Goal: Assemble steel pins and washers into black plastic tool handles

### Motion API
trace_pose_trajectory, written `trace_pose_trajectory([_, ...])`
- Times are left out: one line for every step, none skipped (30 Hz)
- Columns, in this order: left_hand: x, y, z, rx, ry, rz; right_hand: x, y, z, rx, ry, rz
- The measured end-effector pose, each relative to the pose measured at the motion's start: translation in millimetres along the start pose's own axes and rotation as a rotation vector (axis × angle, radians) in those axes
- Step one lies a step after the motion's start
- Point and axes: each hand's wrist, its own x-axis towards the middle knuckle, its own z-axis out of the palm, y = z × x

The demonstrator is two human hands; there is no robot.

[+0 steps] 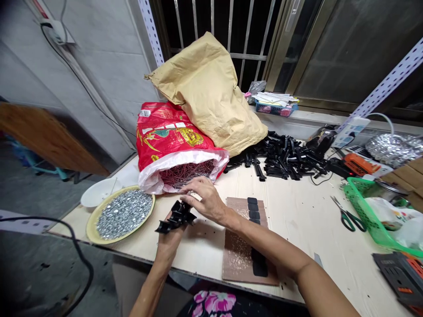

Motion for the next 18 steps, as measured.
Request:
trace_pose_trajectory([-0.4,-2.8,-1.1,0.003,-0.008,-0.009,2.3,0.4,-0.6,0.005,-0.01,-0.006])
trace_pose_trajectory([-0.8,-4.9,-2.1,0.0,-0.018,-0.017,4.4,0.5,-0.5,0.006,-0.025,-0.013])
trace_pose_trajectory([-1.1,-6.1,-3.0,-0.004,-0.014,-0.024,6.1,0.4,0.3,-0.003,-0.042,-0.024])
trace_pose_trajectory([-1.2,-6.4,-3.8,-0.005,-0.009,-0.03,7.3,-0.2,1.7,-0.026,-0.056,-0.041])
trace_pose_trajectory([-1.3,-6.0,-4.5,-0.004,0.002,-0.034,8.0,-1.2,3.4,-0.055,-0.073,-0.063])
trace_pose_trajectory([-1.3,-5.1,-5.3,-0.003,0.015,-0.034,8.5,-2.1,5.1,-0.081,-0.092,-0.09])
trace_pose_trajectory([-1.3,-3.9,-6.1,-0.001,0.023,-0.031,9.0,-2.7,6.6,-0.094,-0.12,-0.116])
trace_pose_trajectory([-1.3,-2.8,-7.0,-0.005,0.03,-0.028,9.8,-2.3,7.6,-0.088,-0.156,-0.138])
trace_pose_trajectory([-1.5,-1.8,-7.9,-0.018,0.034,-0.027,11.3,-0.3,8.3,-0.067,-0.184,-0.142])
trace_pose_trajectory([-1.9,-1.1,-8.9,-0.036,0.036,-0.028,13.7,3.8,8.9,-0.041,-0.194,-0.124])
trace_pose_trajectory([-2.5,-0.7,-10.0,-0.054,0.034,-0.031,17.2,10.1,9.6,-0.028,-0.181,-0.085])
trace_pose_trajectory([-3.4,-0.4,-11.1,-0.068,0.028,-0.034,21.8,18.5,11.0,-0.045,-0.152,-0.03])
trace_pose_trajectory([-4.5,0.0,-12.3,-0.076,0.021,-0.033,27.6,28.7,13.5,-0.099,-0.13,0.033])
trace_pose_trajectory([-5.6,0.4,-13.5,-0.076,0.015,-0.029,34.2,39.7,17.3,-0.191,-0.133,0.098])
trace_pose_trajectory([-6.7,1.0,-14.6,-0.069,0.01,-0.025,41.5,50.9,22.7,-0.306,-0.178,0.156])
trace_pose_trajectory([-7.7,1.8,-15.8,-0.063,0.011,-0.021,49.1,61.3,29.4,-0.422,-0.255,0.206])
trace_pose_trajectory([-8.3,2.7,-16.8,-0.06,0.012,-0.02,56.7,70.2,37.4,-0.513,-0.331,0.248])
trace_pose_trajectory([-8.6,3.6,-17.8,-0.059,0.018,-0.021,64.0,77.3,46.1,-0.572,-0.388,0.277])
